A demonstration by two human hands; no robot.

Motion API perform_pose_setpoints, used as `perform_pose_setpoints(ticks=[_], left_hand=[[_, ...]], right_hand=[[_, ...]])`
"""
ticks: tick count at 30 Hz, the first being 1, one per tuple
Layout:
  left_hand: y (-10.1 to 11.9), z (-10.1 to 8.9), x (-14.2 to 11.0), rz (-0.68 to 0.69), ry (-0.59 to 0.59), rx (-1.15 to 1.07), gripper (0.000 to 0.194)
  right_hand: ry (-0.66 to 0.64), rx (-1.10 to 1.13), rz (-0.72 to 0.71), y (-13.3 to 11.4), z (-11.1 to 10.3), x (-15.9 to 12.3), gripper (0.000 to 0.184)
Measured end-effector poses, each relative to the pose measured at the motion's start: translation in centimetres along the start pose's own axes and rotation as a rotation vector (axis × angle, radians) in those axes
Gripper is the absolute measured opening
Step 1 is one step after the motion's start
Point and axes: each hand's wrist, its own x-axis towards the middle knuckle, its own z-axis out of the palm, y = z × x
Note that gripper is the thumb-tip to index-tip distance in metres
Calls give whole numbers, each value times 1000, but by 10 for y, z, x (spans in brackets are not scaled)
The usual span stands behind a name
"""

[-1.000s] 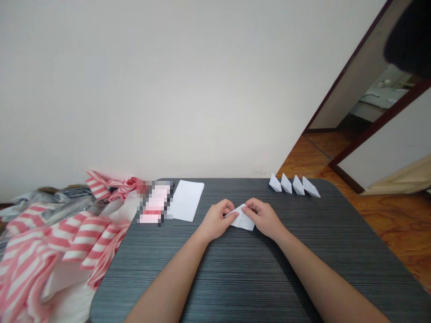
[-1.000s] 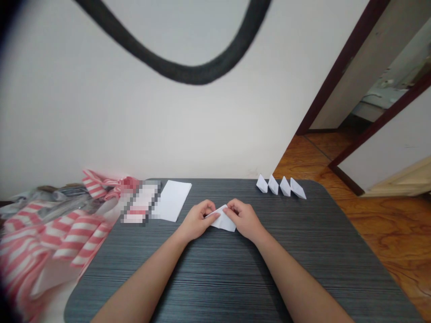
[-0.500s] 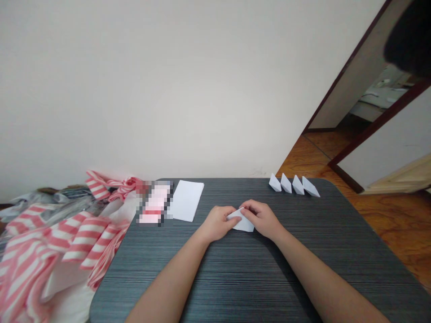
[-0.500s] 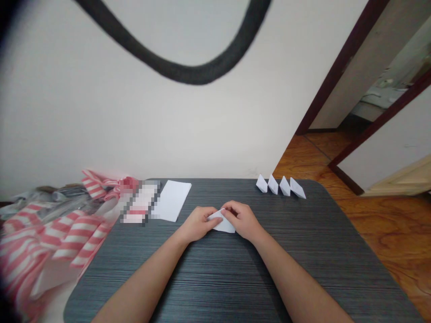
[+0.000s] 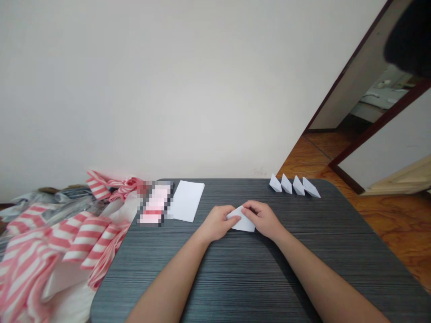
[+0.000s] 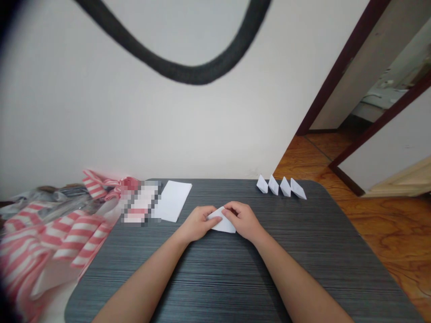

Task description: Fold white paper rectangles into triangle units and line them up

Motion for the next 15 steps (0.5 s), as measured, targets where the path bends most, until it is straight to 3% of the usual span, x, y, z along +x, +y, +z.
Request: perform_pose_setpoints(ticks=[6, 15], left_hand=[[-1, 0, 1, -32, 40, -65, 27], [-2, -3, 2, -15, 3, -66, 36]], right_hand=[[-54, -93, 14, 3, -1, -2, 31], [-54, -29, 125, 8, -2, -2, 34]])
